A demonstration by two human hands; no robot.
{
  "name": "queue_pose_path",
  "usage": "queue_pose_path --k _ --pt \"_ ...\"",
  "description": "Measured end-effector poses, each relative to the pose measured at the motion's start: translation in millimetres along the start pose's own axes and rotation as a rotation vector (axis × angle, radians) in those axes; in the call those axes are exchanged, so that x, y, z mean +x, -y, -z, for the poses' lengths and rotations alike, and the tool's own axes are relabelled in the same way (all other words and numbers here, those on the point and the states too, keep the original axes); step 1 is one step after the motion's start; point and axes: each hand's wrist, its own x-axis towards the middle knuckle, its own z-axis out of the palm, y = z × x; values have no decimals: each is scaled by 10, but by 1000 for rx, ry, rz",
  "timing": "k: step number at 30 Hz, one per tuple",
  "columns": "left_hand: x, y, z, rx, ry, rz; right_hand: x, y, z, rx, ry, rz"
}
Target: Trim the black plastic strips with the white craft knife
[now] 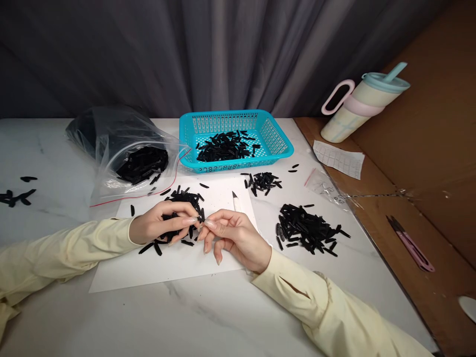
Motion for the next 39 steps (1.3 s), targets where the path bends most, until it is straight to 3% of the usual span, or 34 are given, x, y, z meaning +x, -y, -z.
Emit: queue_pose_path --k 14,22,25,29,30,33,35,39 --pt "-1 26 -9 35 33 -123 -4 37 -18 -30 -46 13" --pt "7 -3 -3 24 26 -63 -27 53 -38 -145 -84 54" --pt "7 -55 -10 -89 7 67 -49 266 -90 -455 -177 229" --pt "14 -106 -41 -384 21 189 129 802 -78 -1157 -372 628" --pt "19 -108 -47 -452 28 206 213 936 -68 -1371 -402 675" --pt "37 -85 -53 -596 27 243 436 1187 -108 -1947 -463 638" --pt "47 -52 -49 -642 30 254 477 1178 -229 -2102 -388 621" --pt "52 8 -41 -673 61 275 306 858 -540 -2081 198 536"
